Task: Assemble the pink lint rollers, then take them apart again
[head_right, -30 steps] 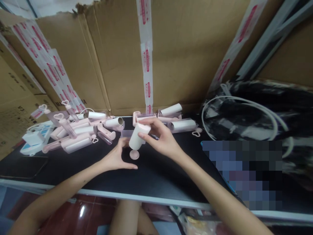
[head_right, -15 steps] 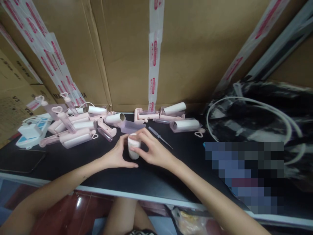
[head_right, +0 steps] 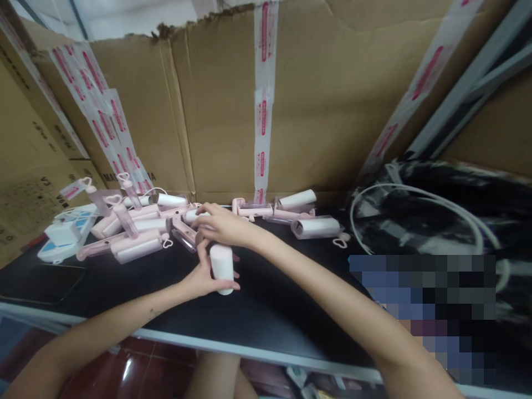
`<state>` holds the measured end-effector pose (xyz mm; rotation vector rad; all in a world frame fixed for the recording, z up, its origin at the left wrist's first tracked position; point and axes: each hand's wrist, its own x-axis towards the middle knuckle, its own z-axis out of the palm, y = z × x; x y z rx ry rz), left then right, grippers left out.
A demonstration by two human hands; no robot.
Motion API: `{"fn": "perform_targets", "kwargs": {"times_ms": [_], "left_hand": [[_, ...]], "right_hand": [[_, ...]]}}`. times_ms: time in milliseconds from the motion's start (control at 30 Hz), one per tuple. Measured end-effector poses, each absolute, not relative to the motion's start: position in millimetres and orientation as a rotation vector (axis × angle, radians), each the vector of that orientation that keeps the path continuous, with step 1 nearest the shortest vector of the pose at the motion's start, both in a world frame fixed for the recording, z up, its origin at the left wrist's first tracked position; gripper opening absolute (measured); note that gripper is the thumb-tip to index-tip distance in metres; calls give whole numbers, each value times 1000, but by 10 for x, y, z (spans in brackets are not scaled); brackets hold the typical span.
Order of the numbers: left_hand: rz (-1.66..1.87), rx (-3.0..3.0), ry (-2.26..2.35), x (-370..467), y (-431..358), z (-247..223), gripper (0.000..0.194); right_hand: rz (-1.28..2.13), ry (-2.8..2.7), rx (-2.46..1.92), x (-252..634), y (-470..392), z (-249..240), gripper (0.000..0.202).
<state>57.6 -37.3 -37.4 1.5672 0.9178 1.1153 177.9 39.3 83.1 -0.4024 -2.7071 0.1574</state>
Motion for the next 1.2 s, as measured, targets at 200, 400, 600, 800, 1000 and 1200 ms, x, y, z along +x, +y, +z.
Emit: {"fn": "perform_targets", "kwargs": {"times_ms": [200,400,600,800,1000,1200], "left_hand": [[1073,1997,820,543,-379,-396,76],[960,2214,883,502,-396,-390,88],[1171,1978,808,518,-386,-401,81],[1415,1429,853,544,-298,-309,90],[1406,1331,859,533,-219,-327,86],[1562,1269,977,512,-216,-329,81]], "right_hand": [[-11,-2912,-379,1338,699,692,26],[29,-2841,-319,1472,693,656,14],[1115,-1905,-466,2072,337,918,16],[1384,-1227,-464,2593,35,783,13],[761,-1678,-622,2807,-43,498,11],[334,-2421,-487,2777,-176,492,7]]}}
